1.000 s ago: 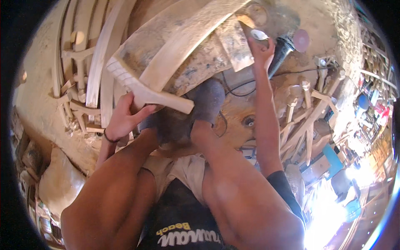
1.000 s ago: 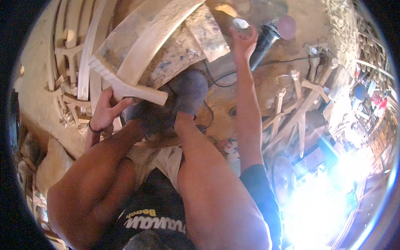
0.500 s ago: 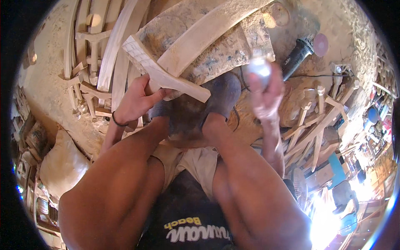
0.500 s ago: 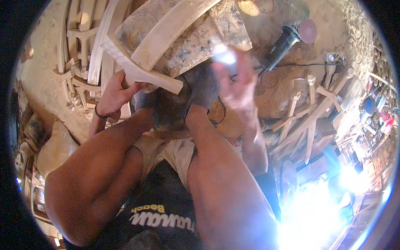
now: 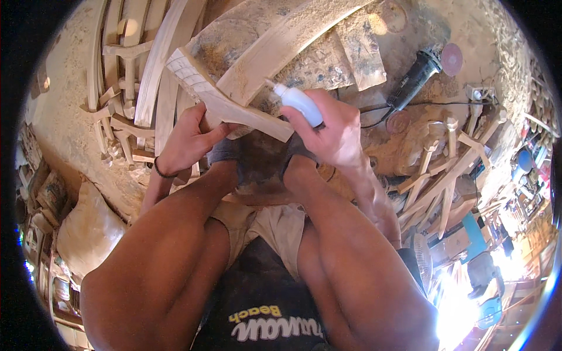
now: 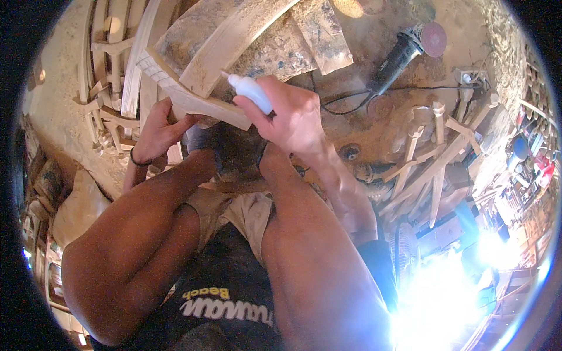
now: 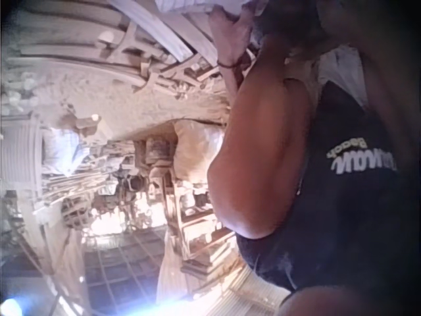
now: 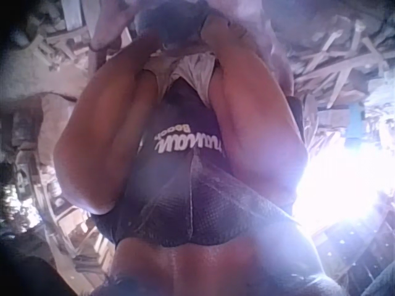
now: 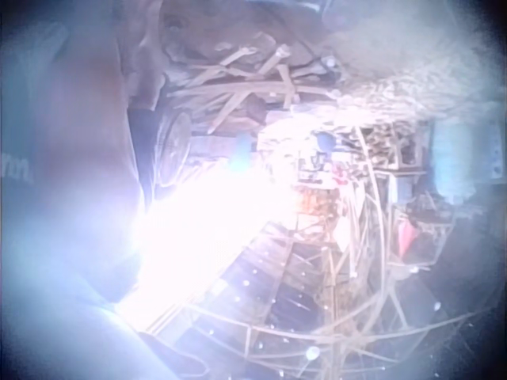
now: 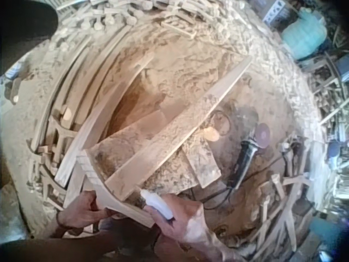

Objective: The person sands the blade and guard of a wooden sword using a handheld power sander, applies liquid adhesive to the joint between the blade and guard, and then continues sanding the edges.

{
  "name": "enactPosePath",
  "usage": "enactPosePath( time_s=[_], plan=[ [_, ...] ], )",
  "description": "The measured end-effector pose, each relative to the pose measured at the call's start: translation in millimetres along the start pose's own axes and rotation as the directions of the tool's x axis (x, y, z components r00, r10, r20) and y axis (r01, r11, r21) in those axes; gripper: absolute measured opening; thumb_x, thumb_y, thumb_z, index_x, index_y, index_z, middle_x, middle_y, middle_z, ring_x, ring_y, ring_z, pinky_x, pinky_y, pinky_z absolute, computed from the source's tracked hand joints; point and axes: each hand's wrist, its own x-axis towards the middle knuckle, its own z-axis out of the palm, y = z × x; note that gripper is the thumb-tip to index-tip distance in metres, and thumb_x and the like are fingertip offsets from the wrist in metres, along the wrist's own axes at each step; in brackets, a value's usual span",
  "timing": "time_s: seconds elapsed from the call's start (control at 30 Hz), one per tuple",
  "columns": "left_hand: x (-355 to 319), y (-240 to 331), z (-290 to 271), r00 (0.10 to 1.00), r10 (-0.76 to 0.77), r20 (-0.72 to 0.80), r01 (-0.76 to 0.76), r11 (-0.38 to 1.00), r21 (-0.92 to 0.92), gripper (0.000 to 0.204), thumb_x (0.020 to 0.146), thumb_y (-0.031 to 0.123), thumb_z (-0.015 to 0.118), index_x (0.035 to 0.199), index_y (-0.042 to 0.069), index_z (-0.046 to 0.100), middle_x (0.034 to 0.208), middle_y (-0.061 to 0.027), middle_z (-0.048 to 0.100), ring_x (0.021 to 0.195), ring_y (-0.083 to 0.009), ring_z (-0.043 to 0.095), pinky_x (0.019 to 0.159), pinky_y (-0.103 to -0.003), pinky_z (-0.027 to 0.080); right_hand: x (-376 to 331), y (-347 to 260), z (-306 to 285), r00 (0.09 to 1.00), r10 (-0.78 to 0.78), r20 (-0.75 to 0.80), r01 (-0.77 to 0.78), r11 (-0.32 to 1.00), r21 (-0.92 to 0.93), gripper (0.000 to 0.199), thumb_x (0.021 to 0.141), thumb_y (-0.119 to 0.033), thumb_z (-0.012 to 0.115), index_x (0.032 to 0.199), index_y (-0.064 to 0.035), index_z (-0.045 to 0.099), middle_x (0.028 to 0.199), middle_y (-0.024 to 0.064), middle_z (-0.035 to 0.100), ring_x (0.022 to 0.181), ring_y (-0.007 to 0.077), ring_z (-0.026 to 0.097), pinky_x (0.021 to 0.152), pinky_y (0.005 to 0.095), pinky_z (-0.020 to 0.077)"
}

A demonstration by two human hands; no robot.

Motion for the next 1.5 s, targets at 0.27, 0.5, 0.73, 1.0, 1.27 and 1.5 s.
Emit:
enactPosePath(
  time_s=[0.27,0.5,0.73,1.0,1.27,1.5],
  plan=[
    [2.9,2.6,4.7,0.999,0.035,-0.026,-0.034,0.999,0.032,0.038,0.101,0.013,0.078,0.132,-0.007,0.067,0.113,-0.0119,0.08,0.101,-0.0148,0.072,0.091,-0.034,0.058,0.9,4.0,0.4,0.999,-0.034,-0.004,0.034,0.999,0.004,0.03,0.094,-0.029,0.088,0.099,-0.0046,0.071,0.073,0.015,0.071,0.061,0.0299,0.074,0.055,0.0396,0.0572],
    [1.3,1.2,1.3,0.998,0.059,-0.014,-0.059,0.998,-0.036,0.037,0.101,0.015,0.079,0.13,-0.006,0.068,0.103,-0.0062,0.078,0.081,-0.0089,0.065,0.071,-0.028,0.054,8.7,4.4,-12.8,0.99,0.116,-0.081,-0.114,0.993,0.027,0.026,0.095,-0.024,0.088,0.105,-0.0027,0.075,0.076,0.0124,0.074,0.064,0.0209,0.072,0.058,0.035,0.0568],
    [1.6,-7.2,4.5,0.993,0.101,-0.061,-0.101,0.995,-0.004,0.035,0.101,0.02,0.079,0.124,-0.005,0.07,0.088,-0.0006,0.073,0.064,-0.0037,0.053,0.054,-0.026,0.043,14.7,19.0,-9.4,0.97,0.142,-0.195,-0.127,0.988,0.091,0.028,0.095,-0.027,0.087,0.104,-0.0045,0.074,0.078,0.0148,0.075,0.063,0.0289,0.076,0.056,0.0386,0.0579],
    [1.2,-4.6,5.5,0.997,0.056,-0.061,-0.059,0.997,-0.048,0.033,0.1,0.017,0.079,0.123,-0.006,0.07,0.086,-0.0001,0.072,0.064,-0.0025,0.054,0.054,-0.025,0.042,11.4,27.7,-23.3,0.932,0.18,-0.314,-0.169,0.984,0.063,0.031,0.1,-0.031,0.084,0.112,-0.0039,0.073,0.085,0.0116,0.078,0.072,0.0207,0.076,0.064,0.0372,0.0594],
    [2.0,-9.1,3.6,0.996,0.084,-0.024,-0.086,0.995,-0.051,0.033,0.1,0.017,0.08,0.124,-0.004,0.071,0.081,0.001,0.071,0.058,-0.0032,0.054,0.049,-0.024,0.04,20.6,164.1,-90.0,0.668,0.414,-0.618,-0.32,0.91,0.264,0.039,0.096,-0.025,0.089,0.124,-0.0019,0.077,0.109,0.0045,0.076,0.097,0.0139,0.07,0.086,0.0302,0.0571],
    [6.9,8.1,-0.4,0.989,0.072,-0.126,-0.087,0.99,-0.111,0.032,0.102,0.019,0.079,0.124,-0.002,0.068,0.075,0.0027,0.066,0.053,-0.0043,0.052,0.047,-0.026,0.039,25.4,258.7,-54.0,0.661,0.457,-0.595,-0.354,0.889,0.291,0.032,0.086,-0.005,0.089,0.117,-0.0036,0.08,0.107,0.007,0.082,0.104,0.0151,0.076,0.095,0.0332,0.0598]
  ],
)
